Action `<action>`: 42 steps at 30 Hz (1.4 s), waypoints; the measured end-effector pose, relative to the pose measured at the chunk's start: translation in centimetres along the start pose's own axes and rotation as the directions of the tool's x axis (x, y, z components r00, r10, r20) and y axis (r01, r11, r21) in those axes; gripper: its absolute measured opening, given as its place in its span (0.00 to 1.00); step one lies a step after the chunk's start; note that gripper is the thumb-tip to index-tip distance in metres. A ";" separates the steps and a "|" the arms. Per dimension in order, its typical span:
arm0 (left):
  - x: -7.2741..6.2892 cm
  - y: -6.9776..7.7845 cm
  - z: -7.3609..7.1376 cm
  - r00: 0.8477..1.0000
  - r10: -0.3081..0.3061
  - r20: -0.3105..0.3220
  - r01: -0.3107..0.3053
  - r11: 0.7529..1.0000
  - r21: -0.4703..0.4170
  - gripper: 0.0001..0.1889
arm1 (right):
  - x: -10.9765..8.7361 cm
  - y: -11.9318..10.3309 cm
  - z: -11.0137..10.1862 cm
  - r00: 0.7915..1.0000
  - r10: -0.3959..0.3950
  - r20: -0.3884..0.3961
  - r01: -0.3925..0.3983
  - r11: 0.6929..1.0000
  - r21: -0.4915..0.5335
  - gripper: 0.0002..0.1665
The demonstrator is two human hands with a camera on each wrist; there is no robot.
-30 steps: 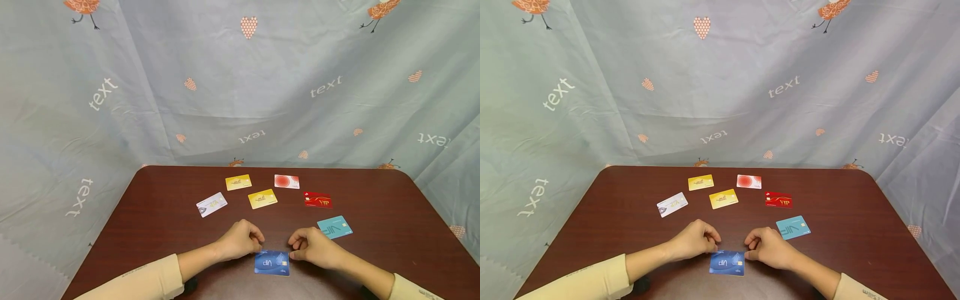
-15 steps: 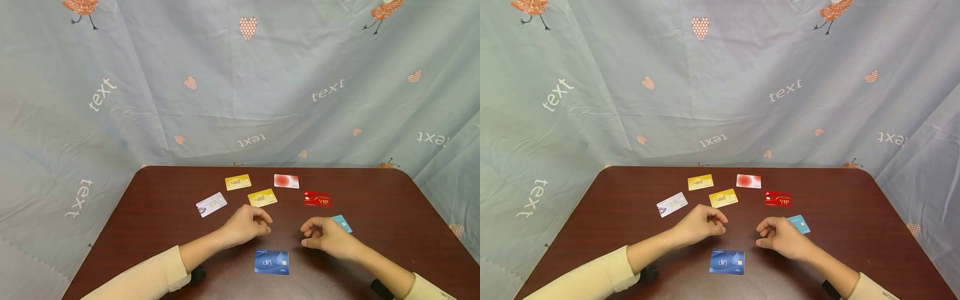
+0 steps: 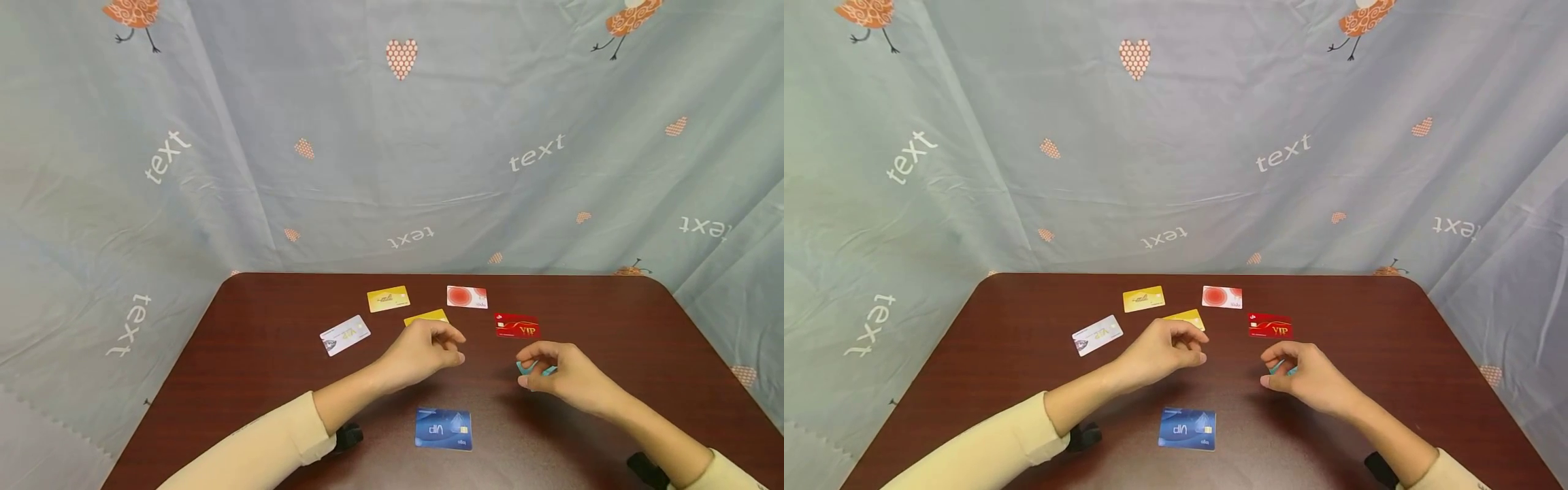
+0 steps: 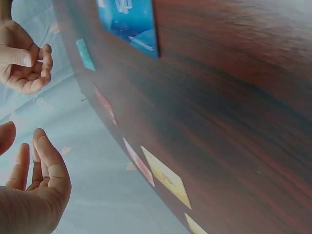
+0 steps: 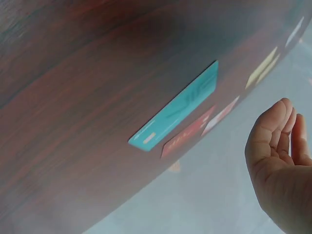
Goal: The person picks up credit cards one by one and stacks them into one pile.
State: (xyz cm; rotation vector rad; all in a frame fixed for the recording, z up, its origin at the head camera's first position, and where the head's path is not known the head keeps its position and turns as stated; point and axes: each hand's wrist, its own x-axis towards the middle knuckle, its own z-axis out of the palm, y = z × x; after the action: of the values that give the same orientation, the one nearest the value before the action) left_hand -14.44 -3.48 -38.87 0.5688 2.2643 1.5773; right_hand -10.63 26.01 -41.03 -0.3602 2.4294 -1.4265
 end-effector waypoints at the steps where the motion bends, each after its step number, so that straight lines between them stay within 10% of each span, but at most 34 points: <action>1: 0.1 0.1 0.1 1.000 0.001 -0.001 -0.001 1.000 -0.010 0.10 | -0.1 0.0 -0.2 1.000 0.006 -0.005 -0.005 1.000 0.004 0.26; 42: 5.1 0.0 6.3 0.996 -0.089 -0.003 0.089 0.994 -0.064 0.25 | -1.0 4.5 -5.4 0.987 0.134 -0.091 -0.144 0.982 -0.119 0.44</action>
State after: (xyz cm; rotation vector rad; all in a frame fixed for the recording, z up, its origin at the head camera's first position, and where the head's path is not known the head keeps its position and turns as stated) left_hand -15.90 4.17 -41.16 0.4406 2.2024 1.6034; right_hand -12.04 32.88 -42.33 -0.1573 2.5619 -1.2571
